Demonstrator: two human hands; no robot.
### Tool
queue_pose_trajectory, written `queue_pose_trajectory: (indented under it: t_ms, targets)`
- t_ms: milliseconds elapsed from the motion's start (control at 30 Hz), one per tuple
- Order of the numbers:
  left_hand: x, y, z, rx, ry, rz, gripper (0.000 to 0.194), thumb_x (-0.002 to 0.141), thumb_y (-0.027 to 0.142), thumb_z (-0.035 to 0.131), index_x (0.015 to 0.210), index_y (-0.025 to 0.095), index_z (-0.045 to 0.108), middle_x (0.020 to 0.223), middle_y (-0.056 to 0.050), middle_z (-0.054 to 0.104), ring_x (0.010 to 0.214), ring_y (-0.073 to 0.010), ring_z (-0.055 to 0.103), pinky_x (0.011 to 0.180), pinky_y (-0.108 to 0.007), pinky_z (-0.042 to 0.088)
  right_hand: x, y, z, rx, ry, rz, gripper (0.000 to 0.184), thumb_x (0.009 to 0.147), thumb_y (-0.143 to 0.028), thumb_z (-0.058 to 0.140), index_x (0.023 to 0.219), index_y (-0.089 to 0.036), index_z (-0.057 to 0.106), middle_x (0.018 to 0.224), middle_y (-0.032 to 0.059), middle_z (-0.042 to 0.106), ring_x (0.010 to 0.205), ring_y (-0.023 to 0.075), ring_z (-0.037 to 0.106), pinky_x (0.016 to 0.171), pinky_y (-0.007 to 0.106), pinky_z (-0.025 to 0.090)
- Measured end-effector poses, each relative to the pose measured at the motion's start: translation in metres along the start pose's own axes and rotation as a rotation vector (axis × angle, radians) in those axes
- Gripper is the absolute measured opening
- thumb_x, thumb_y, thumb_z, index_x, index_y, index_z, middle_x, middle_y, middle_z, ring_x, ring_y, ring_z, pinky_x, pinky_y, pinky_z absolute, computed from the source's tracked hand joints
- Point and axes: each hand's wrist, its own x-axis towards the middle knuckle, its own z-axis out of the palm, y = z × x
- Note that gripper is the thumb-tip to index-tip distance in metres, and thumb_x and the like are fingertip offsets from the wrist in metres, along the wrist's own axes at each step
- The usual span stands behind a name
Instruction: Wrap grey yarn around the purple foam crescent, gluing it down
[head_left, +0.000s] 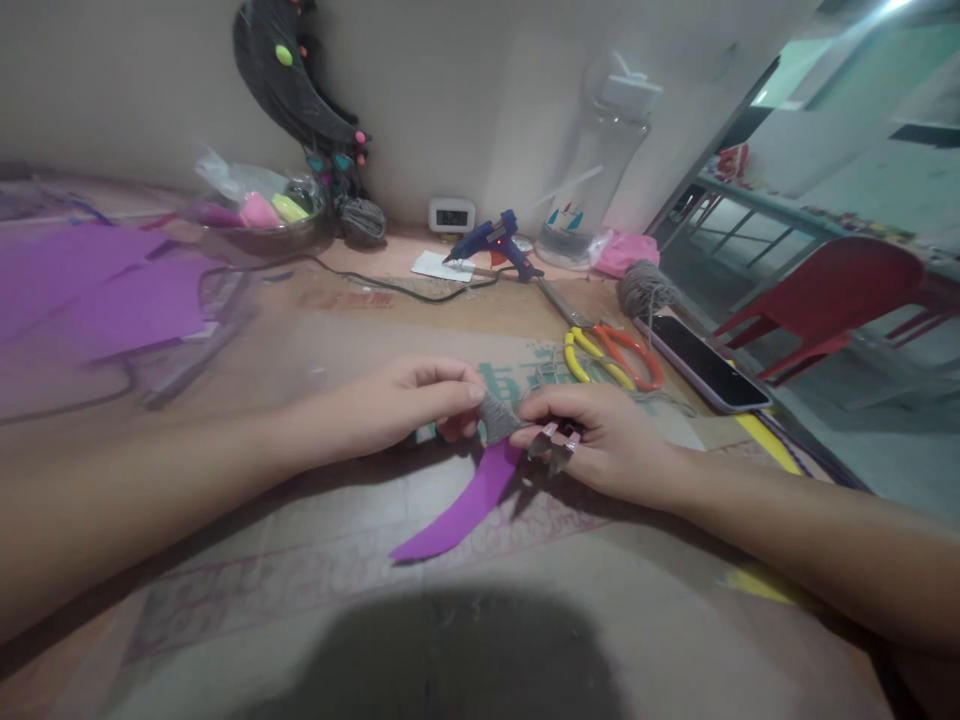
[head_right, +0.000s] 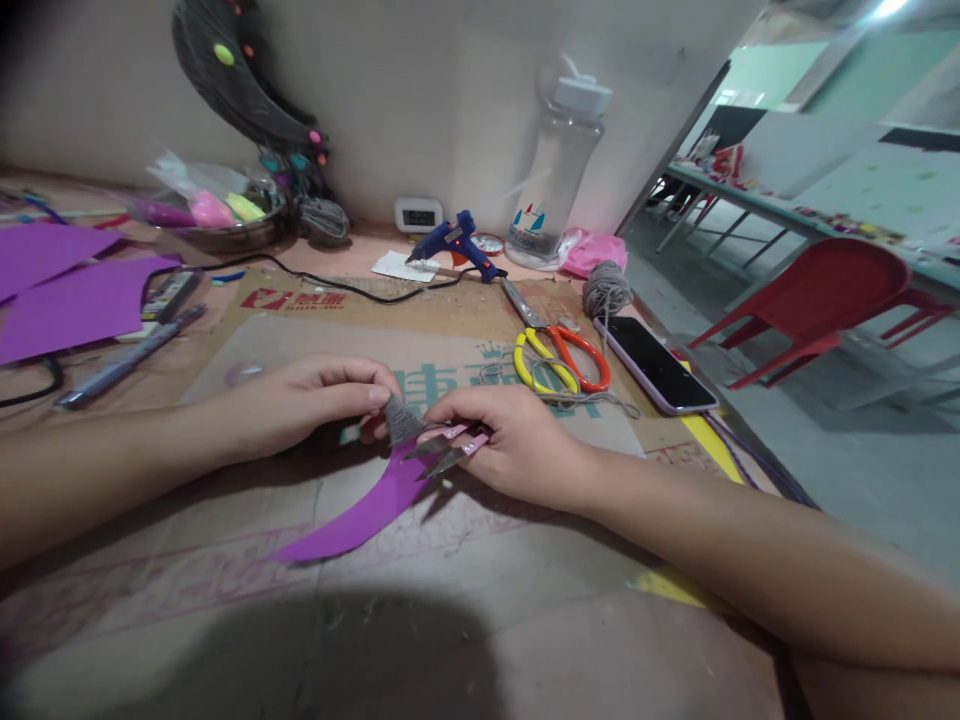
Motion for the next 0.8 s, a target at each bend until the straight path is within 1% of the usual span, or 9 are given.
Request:
queue_pose_trajectory:
  t_ms: [100, 200, 333, 433, 600, 800]
  targets:
    - [-0.0023, 0.0033, 0.0033, -0.035, -0.001, 0.029, 0.029, 0.087, 0.045, 0.055, 0.082, 0.018, 0.063, 0.07, 0.002, 0.06, 0.064, -0.0108, 0.053, 0.055, -0.021, 0.04, 0.0013, -0.0007, -0.0004, -0.011, -0.003, 0.012, 0.004, 0.082, -0.013, 0.063, 0.078, -0.015, 0.065, 0.066, -0.0027, 0.063, 0.055, 0.0052, 0.05, 0.051, 0.015, 0.036]
    - [-0.0042, 0.0062, 0.007, -0.086, 0.001, 0.018, 0.025, 0.084, 0.043, 0.062, 0.087, 0.019, 0.061, 0.068, 0.003, 0.058, 0.058, -0.0083, 0.05, 0.049, -0.018, 0.038, 0.0019, -0.0008, -0.0007, -0.024, -0.016, 0.015, 0.004, 0.082, -0.015, 0.063, 0.08, -0.015, 0.065, 0.066, -0.0023, 0.064, 0.055, 0.0057, 0.051, 0.051, 0.015, 0.037]
    - [-0.0038, 0.0068, 0.0087, -0.125, 0.023, -0.019, 0.019, 0.085, 0.036, 0.062, 0.095, 0.02, 0.058, 0.059, 0.006, 0.052, 0.049, -0.0063, 0.043, 0.043, -0.015, 0.032, 0.0009, -0.0001, -0.0008, -0.018, -0.017, 0.015, 0.005, 0.083, -0.018, 0.064, 0.081, -0.015, 0.067, 0.068, -0.001, 0.066, 0.057, 0.0066, 0.055, 0.054, 0.015, 0.039]
    - [-0.0021, 0.0058, 0.0083, -0.105, 0.027, -0.001, 0.016, 0.085, 0.031, 0.061, 0.097, 0.021, 0.058, 0.058, 0.006, 0.052, 0.05, -0.0065, 0.043, 0.044, -0.015, 0.033, -0.0002, 0.0002, -0.0008, -0.015, -0.016, 0.014, 0.004, 0.083, -0.017, 0.064, 0.082, -0.015, 0.067, 0.069, -0.0006, 0.067, 0.059, 0.0069, 0.057, 0.055, 0.015, 0.041]
    - [-0.002, 0.0042, 0.007, -0.073, 0.045, 0.012, 0.018, 0.084, 0.037, 0.063, 0.092, 0.02, 0.06, 0.064, 0.005, 0.056, 0.053, -0.0065, 0.044, 0.045, -0.015, 0.033, 0.0005, 0.0, -0.001, -0.019, -0.019, 0.005, 0.007, 0.084, -0.021, 0.064, 0.081, -0.015, 0.067, 0.068, -0.0004, 0.067, 0.058, 0.0074, 0.056, 0.055, 0.016, 0.041]
    - [-0.0037, 0.003, 0.0063, -0.024, 0.027, 0.015, 0.023, 0.085, 0.042, 0.061, 0.088, 0.019, 0.061, 0.068, 0.004, 0.056, 0.056, -0.0078, 0.045, 0.047, -0.017, 0.033, 0.0009, 0.0005, -0.0001, -0.006, -0.037, 0.004, 0.01, 0.085, -0.023, 0.063, 0.081, -0.015, 0.067, 0.068, 0.0001, 0.067, 0.059, 0.0077, 0.056, 0.056, 0.017, 0.041]
